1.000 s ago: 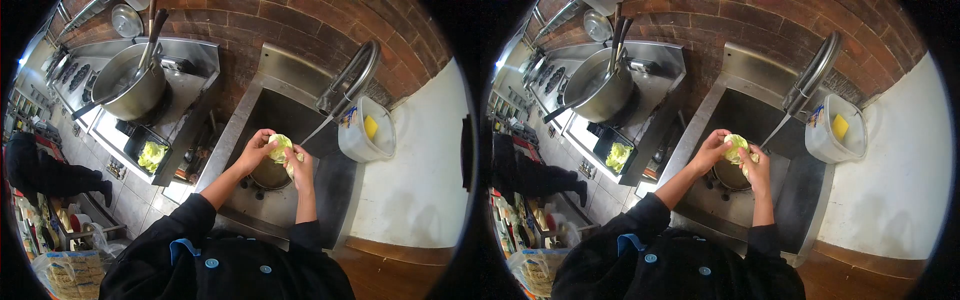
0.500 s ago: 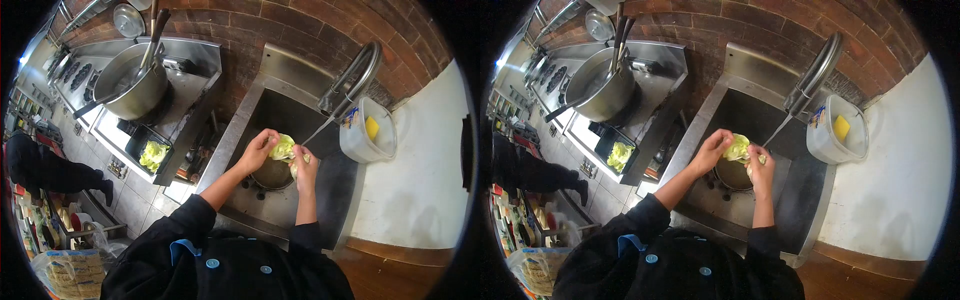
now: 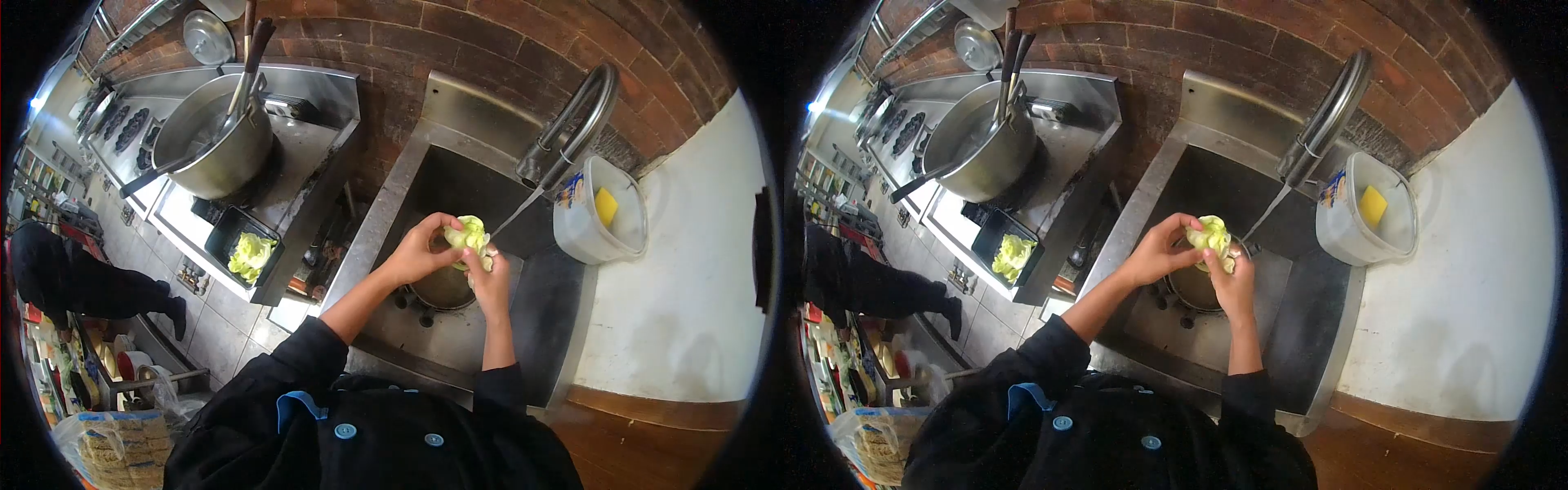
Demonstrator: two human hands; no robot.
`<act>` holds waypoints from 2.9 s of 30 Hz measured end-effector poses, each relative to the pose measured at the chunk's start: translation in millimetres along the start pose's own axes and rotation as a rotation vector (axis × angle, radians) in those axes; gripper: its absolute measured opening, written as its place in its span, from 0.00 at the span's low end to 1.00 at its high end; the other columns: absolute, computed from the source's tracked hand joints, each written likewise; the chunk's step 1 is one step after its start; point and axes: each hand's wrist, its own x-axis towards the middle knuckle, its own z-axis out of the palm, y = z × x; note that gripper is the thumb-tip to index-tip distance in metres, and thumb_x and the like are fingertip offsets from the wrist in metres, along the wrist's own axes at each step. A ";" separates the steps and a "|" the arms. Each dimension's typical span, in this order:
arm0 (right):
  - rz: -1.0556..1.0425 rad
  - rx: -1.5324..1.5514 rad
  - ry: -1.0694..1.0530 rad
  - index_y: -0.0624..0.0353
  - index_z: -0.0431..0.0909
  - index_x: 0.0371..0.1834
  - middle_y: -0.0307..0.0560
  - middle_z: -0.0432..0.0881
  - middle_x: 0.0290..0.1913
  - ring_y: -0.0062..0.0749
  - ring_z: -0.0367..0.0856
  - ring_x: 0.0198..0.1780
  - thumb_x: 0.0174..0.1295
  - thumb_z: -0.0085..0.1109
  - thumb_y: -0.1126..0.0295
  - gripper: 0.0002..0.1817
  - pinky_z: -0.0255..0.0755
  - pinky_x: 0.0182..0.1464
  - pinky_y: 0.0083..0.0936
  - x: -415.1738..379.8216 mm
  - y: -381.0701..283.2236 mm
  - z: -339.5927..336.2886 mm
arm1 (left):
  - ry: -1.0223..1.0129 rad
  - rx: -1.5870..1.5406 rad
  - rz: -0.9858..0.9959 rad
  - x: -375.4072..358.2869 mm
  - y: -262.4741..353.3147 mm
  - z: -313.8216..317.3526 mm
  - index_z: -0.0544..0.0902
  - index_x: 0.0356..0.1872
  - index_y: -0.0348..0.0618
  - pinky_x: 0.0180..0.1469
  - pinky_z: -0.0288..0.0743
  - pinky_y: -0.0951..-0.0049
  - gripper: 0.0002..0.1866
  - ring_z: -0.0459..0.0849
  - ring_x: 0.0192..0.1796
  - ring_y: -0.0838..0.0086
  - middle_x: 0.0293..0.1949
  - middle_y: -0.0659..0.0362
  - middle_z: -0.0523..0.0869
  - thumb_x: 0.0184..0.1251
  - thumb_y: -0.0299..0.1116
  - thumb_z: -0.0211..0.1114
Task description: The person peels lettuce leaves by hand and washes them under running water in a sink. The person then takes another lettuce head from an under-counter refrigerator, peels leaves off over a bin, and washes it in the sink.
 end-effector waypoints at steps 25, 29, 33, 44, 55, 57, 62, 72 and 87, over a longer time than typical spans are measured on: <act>0.237 0.248 -0.053 0.66 0.77 0.41 0.40 0.80 0.30 0.16 0.75 0.27 0.62 0.60 0.65 0.13 0.69 0.26 0.15 4.6 -11.3 -7.0 | 0.050 -0.504 -0.339 4.7 -1.2 -10.4 0.78 0.44 0.45 0.50 0.76 0.73 0.11 0.79 0.49 0.76 0.47 0.62 0.79 0.62 0.32 0.67; 0.207 0.055 -0.010 0.64 0.78 0.39 0.39 0.79 0.28 0.14 0.74 0.25 0.61 0.62 0.65 0.12 0.67 0.25 0.15 4.6 -15.0 -6.4 | 0.126 0.472 0.107 1.6 6.5 -6.0 0.82 0.43 0.39 0.43 0.79 0.75 0.20 0.80 0.45 0.75 0.42 0.58 0.81 0.50 0.36 0.75; 0.152 0.035 -0.033 0.64 0.79 0.37 0.37 0.78 0.26 0.13 0.72 0.23 0.61 0.63 0.65 0.12 0.66 0.24 0.14 4.4 -20.8 -4.9 | 0.073 0.592 0.113 3.4 7.3 -9.4 0.82 0.43 0.38 0.36 0.78 0.76 0.17 0.82 0.38 0.76 0.38 0.56 0.84 0.53 0.33 0.73; 0.185 0.121 -0.143 0.66 0.79 0.38 0.36 0.78 0.26 0.14 0.72 0.24 0.58 0.64 0.67 0.12 0.65 0.27 0.15 6.2 -8.4 -22.9 | 0.251 0.538 0.134 6.9 -9.8 -7.4 0.82 0.37 0.35 0.34 0.75 0.78 0.08 0.82 0.31 0.81 0.33 0.58 0.87 0.61 0.29 0.64; 0.139 0.078 -0.008 0.64 0.80 0.35 0.35 0.78 0.24 0.13 0.72 0.24 0.58 0.63 0.69 0.09 0.64 0.27 0.15 6.4 -4.9 -21.1 | 0.446 -0.002 -0.114 18.0 -16.1 1.4 0.71 0.39 0.36 0.33 0.76 0.76 0.05 0.79 0.30 0.81 0.28 0.60 0.80 0.67 0.26 0.56; 0.139 0.082 0.034 0.63 0.80 0.35 0.35 0.78 0.25 0.14 0.73 0.25 0.59 0.62 0.68 0.09 0.65 0.27 0.15 6.3 -3.9 -19.1 | 0.438 0.290 0.067 18.4 -18.1 -0.9 0.69 0.33 0.37 0.30 0.78 0.76 0.03 0.79 0.30 0.79 0.29 0.59 0.78 0.66 0.23 0.53; 0.093 0.007 0.253 0.64 0.80 0.35 0.36 0.79 0.26 0.14 0.73 0.25 0.59 0.63 0.68 0.09 0.65 0.28 0.15 6.7 -2.0 -21.3 | 0.223 0.500 0.088 21.7 -17.7 0.8 0.77 0.37 0.36 0.39 0.82 0.72 0.05 0.82 0.35 0.73 0.36 0.53 0.80 0.65 0.22 0.53; 0.216 0.286 0.300 0.66 0.80 0.34 0.39 0.79 0.26 0.17 0.73 0.24 0.56 0.68 0.68 0.11 0.67 0.28 0.16 43.9 33.8 -81.6 | -0.314 0.317 -0.193 97.8 -21.5 18.7 0.80 0.50 0.37 0.42 0.74 0.70 0.31 0.80 0.43 0.71 0.38 0.54 0.82 0.44 0.42 0.77; 0.297 0.475 0.319 0.60 0.77 0.29 0.39 0.76 0.23 0.20 0.72 0.21 0.54 0.67 0.68 0.09 0.66 0.23 0.18 49.1 37.6 -94.0 | 0.008 0.641 0.046 128.8 -35.9 49.0 0.84 0.31 0.36 0.36 0.74 0.72 0.15 0.83 0.29 0.69 0.27 0.55 0.83 0.50 0.39 0.72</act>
